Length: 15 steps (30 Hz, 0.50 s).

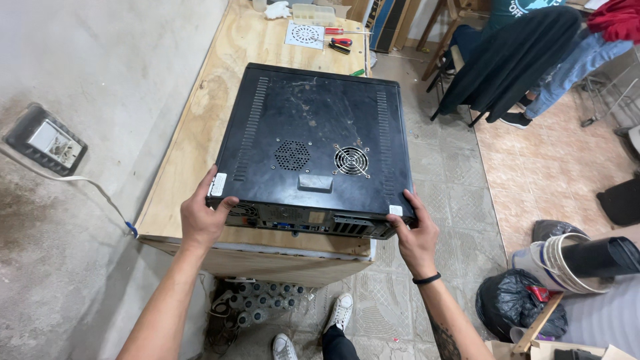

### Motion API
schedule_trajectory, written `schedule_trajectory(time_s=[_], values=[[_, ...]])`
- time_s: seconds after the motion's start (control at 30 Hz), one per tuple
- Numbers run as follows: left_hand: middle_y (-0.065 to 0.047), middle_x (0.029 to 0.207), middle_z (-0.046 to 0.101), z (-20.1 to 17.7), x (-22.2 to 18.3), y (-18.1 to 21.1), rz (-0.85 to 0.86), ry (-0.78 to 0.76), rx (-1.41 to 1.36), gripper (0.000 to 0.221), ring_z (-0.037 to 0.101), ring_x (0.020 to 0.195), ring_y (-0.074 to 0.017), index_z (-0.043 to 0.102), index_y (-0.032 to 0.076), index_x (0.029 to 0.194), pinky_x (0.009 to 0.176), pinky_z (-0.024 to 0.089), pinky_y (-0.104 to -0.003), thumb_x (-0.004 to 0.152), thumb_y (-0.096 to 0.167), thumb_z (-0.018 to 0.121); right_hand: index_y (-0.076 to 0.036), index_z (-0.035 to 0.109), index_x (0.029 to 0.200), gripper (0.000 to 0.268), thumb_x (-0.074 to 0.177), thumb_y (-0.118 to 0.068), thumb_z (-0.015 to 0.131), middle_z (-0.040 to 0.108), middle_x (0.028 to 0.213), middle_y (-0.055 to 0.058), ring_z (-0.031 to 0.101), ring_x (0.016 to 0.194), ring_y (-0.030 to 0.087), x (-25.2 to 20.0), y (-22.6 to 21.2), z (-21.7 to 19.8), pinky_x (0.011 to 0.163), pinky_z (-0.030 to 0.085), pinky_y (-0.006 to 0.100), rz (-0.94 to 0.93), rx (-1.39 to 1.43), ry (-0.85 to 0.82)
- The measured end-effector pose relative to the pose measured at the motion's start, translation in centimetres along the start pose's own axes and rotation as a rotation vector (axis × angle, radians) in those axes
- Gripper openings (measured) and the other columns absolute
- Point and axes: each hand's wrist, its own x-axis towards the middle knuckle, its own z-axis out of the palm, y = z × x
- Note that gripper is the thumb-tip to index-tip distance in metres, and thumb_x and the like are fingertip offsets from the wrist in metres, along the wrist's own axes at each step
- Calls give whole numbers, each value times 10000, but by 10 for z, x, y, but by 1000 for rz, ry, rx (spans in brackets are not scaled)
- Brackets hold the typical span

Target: The person removes the side panel of a computer case, adjusts internal cables by hand, replaces the panel, and then uses a screwdriver to secure the screws on the back of the case.

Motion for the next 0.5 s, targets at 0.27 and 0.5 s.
schedule_trajectory(time_s=[0.27, 0.5], values=[[-404, 1514, 766, -2, -18, 27, -48, 102, 31, 998, 759, 1318, -564, 649, 0, 1778, 1062, 699, -575, 987, 485, 1016, -81, 303, 1931, 1296, 880, -93, 1061, 533, 1804, 409, 505, 1667, 559, -4, -6, -18, 1313, 543, 652, 207, 78, -167], [-233, 1585, 783, 9, -78, 72, -310, 275, 74, 827, 799, 1368, -356, 532, -7, 1819, 1224, 610, -466, 1148, 345, 864, -234, 270, 1932, 1187, 969, -371, 950, 549, 1899, 128, 636, 1678, 371, -65, 137, -81, 1364, 565, 505, 488, -101, -549]])
